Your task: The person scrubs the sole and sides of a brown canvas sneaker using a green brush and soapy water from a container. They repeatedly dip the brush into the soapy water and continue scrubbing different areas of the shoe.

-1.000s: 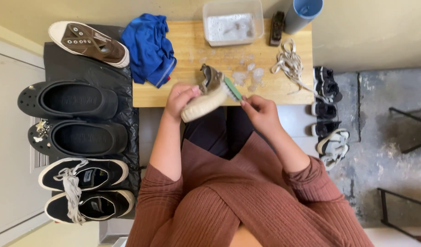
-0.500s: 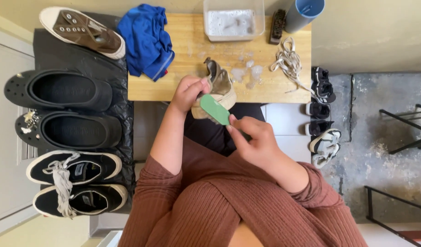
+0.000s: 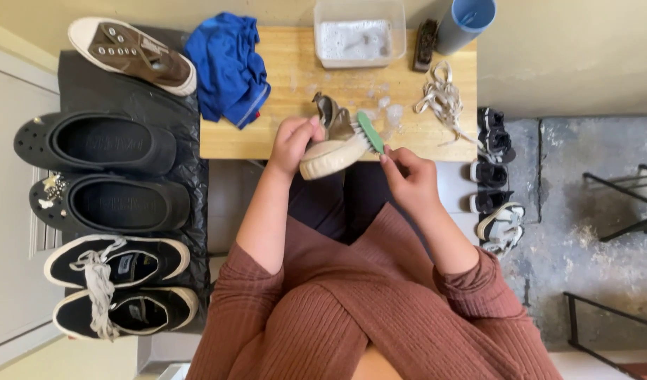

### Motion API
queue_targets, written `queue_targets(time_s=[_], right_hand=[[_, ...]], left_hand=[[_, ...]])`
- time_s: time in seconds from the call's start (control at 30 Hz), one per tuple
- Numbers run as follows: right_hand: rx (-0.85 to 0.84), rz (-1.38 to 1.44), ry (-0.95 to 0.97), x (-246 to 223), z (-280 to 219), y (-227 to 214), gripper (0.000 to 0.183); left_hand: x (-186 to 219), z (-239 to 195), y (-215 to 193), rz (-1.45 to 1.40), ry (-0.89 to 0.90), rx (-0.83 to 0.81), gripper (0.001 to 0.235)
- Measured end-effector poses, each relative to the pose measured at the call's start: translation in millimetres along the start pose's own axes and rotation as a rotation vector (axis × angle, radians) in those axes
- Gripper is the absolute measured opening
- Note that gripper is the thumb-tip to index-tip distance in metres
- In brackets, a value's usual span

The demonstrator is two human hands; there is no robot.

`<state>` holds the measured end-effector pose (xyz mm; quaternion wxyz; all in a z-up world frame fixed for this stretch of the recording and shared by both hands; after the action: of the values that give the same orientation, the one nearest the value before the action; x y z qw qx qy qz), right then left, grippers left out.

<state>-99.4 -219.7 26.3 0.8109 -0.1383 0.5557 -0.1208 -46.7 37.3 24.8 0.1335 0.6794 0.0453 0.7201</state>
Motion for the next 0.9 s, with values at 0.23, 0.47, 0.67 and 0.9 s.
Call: queue_targets(time_s=[0.23, 0.47, 0.67, 0.9], right_hand=[[0.100, -0.014, -0.117, -73.4, 23.1, -7.4, 0.012], [0.080, -0.397, -0.497, -127.6, 62.4, -25.8, 0.010], [-0.017, -0.689, -0.568, -171.4, 45.2, -10.8, 0.010], [0.144, -0.390, -0.531, -141.0, 58.2, -53.6, 0.011]], left_hand=[[5.8, 10.3, 21.4, -0.052, -0.027, 0.219, 0.047], [32.0, 27.4, 66.2, 0.125, -0.047, 0.444, 0.042], [2.9, 43.4, 67.2, -0.309, -0.221, 0.519, 0.030], [-44.9, 45.8, 50.2, 0.033, 0.004, 0.407, 0.023]])
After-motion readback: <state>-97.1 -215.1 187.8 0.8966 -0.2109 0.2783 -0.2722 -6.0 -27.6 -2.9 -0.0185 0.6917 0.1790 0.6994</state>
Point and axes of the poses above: each hand's wrist, its own z-axis towards the middle knuckle, its own y-axis out of the palm, x = y × z, the point moved 3 cm from there along z, towards the middle knuckle, and after that the axes turned 6 degrees about -y, right-handed, at the moved point
